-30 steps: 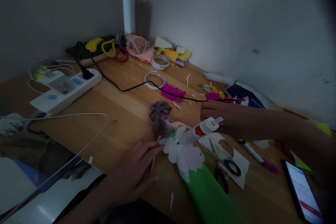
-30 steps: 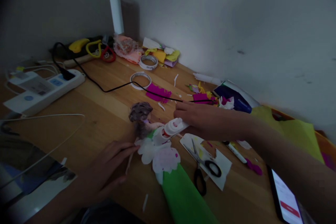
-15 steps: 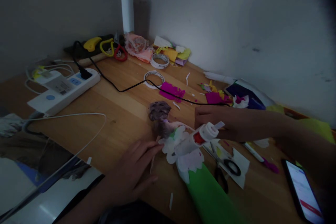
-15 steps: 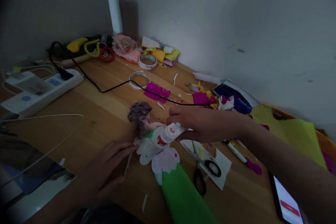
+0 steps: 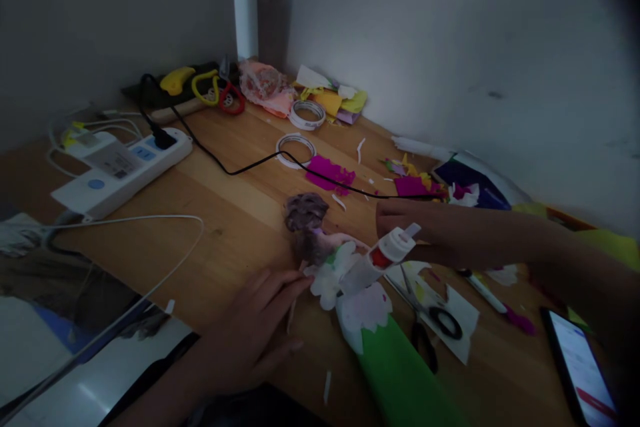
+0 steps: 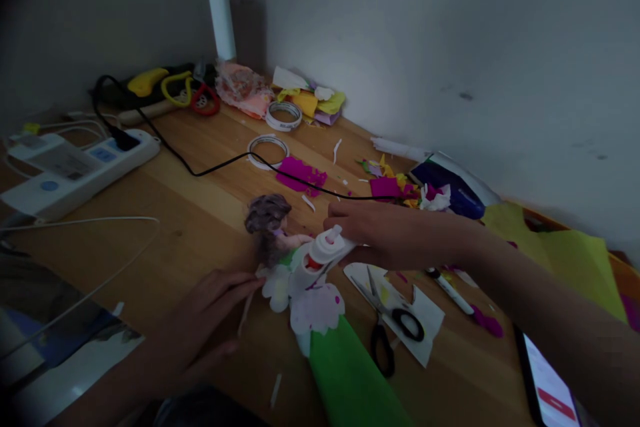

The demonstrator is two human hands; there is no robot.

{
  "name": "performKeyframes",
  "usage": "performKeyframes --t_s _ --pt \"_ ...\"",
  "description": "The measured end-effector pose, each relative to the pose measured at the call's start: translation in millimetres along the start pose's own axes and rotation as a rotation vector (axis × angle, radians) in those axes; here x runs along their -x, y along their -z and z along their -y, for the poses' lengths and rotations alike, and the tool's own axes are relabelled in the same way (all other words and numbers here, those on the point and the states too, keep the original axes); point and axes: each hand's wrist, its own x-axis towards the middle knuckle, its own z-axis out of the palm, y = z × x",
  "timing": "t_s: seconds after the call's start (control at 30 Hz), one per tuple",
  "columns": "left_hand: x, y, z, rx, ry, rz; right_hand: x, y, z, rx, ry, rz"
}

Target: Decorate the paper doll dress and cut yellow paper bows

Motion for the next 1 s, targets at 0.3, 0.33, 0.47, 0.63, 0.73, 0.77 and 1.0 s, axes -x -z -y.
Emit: performKeyframes --t_s 0.3,0.33,0.47,0.63,0.73,0.77,1.0 --pt "-0.4 0.2 -2.3 0.009 0.024 -0.002 -1.0 1.2 -1.9 -0.004 0.089 -0.013" --pt "-0.3 0.2 -1.9 0.008 0.023 -0.001 0.0 1.7 -2.0 -0.005 0.086 -0.008" --pt "-0.3 0.2 -0.3 -0.002 0.015 -0.004 5.9 3.1 -3.6 -0.005 0.036 -0.017" --pt "-1.3 1.1 -0.5 -0.01 0.001 -0.001 9.6 2.2 -5.9 0.002 0.017 -0.036" --pt "-1.0 0.5 0.0 -0.012 0.009 -0.011 10.1 2.5 -4.9 -0.004 0.051 -0.027" --pt "-0.8 0.1 0.4 -0.011 0.011 -0.016 10.6 3.0 -4.4 -0.003 0.05 -0.03" --pt "-0.3 -1.7 1.7 -0.02 0.014 -0.018 12.1 3.1 -5.2 0.016 0.017 -0.047"
